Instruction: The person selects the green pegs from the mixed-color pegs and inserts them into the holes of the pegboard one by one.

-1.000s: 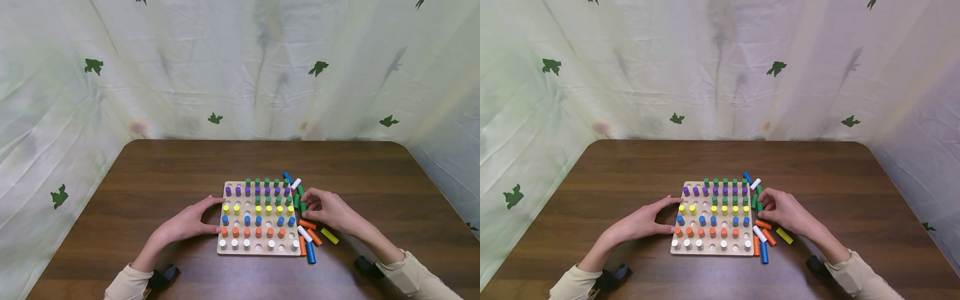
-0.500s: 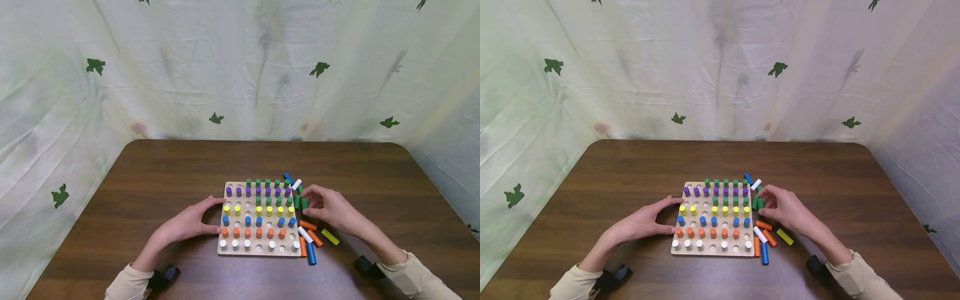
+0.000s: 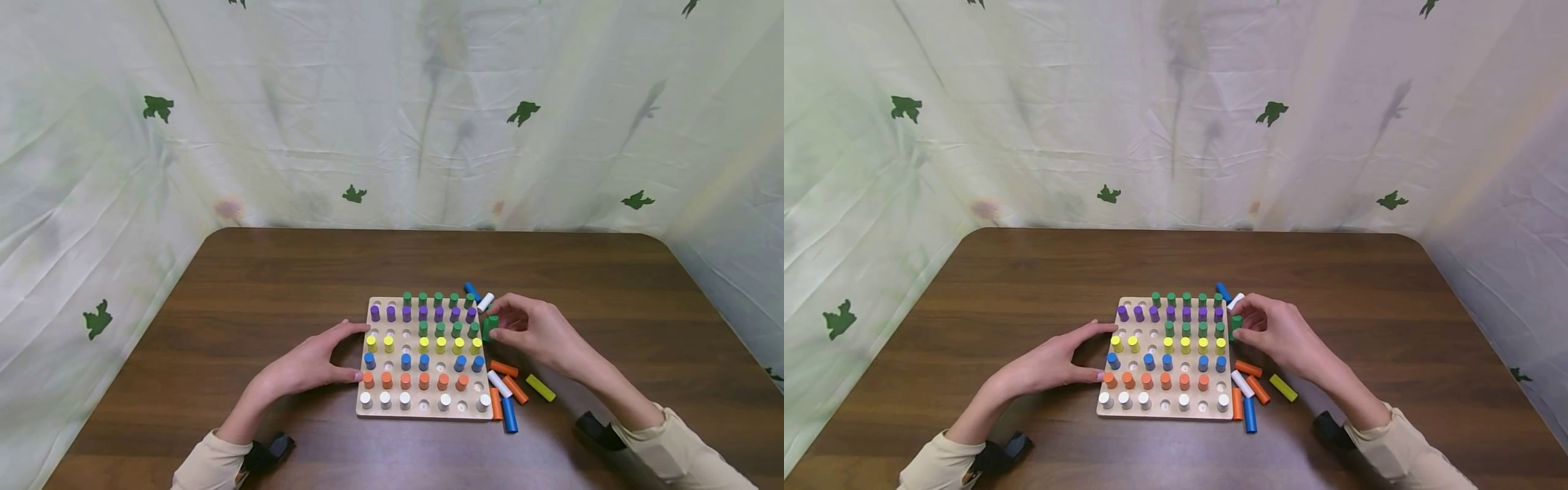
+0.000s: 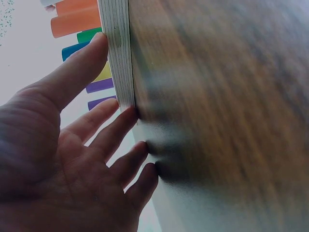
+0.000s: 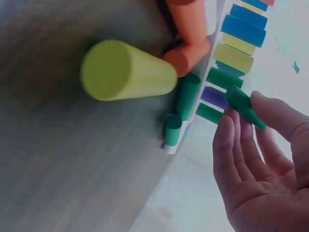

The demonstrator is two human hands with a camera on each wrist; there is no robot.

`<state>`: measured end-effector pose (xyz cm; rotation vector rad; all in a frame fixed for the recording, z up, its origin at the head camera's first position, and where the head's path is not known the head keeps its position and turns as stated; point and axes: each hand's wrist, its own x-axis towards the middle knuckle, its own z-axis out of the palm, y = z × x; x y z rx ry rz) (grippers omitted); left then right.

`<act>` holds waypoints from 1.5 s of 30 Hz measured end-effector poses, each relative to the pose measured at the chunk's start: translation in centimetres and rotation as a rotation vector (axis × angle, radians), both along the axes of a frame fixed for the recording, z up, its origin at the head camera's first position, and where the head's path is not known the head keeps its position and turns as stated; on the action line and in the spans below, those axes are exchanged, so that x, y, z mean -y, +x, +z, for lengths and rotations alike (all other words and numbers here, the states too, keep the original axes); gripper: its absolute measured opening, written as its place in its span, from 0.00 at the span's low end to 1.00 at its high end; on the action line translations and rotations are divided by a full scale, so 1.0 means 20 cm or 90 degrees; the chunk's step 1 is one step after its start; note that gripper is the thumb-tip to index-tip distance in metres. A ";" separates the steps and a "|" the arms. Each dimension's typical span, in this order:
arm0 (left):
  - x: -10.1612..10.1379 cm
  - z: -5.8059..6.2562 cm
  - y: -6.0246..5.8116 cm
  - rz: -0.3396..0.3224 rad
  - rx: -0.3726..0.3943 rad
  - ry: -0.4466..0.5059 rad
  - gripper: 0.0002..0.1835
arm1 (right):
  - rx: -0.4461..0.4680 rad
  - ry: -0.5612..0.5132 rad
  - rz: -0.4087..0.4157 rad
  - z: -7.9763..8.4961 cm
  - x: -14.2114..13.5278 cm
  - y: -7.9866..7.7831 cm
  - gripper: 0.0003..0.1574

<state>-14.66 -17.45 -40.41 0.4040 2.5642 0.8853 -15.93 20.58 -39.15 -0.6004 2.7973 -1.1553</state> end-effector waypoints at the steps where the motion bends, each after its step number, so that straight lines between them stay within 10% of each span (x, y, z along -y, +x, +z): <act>1: 0.00 0.00 0.00 -0.001 0.000 0.001 0.39 | -0.006 -0.001 -0.001 0.01 0.00 0.00 0.14; 45: 0.00 0.00 -0.01 0.000 0.003 0.002 0.40 | -0.064 -0.030 0.126 0.17 0.29 -0.07 0.12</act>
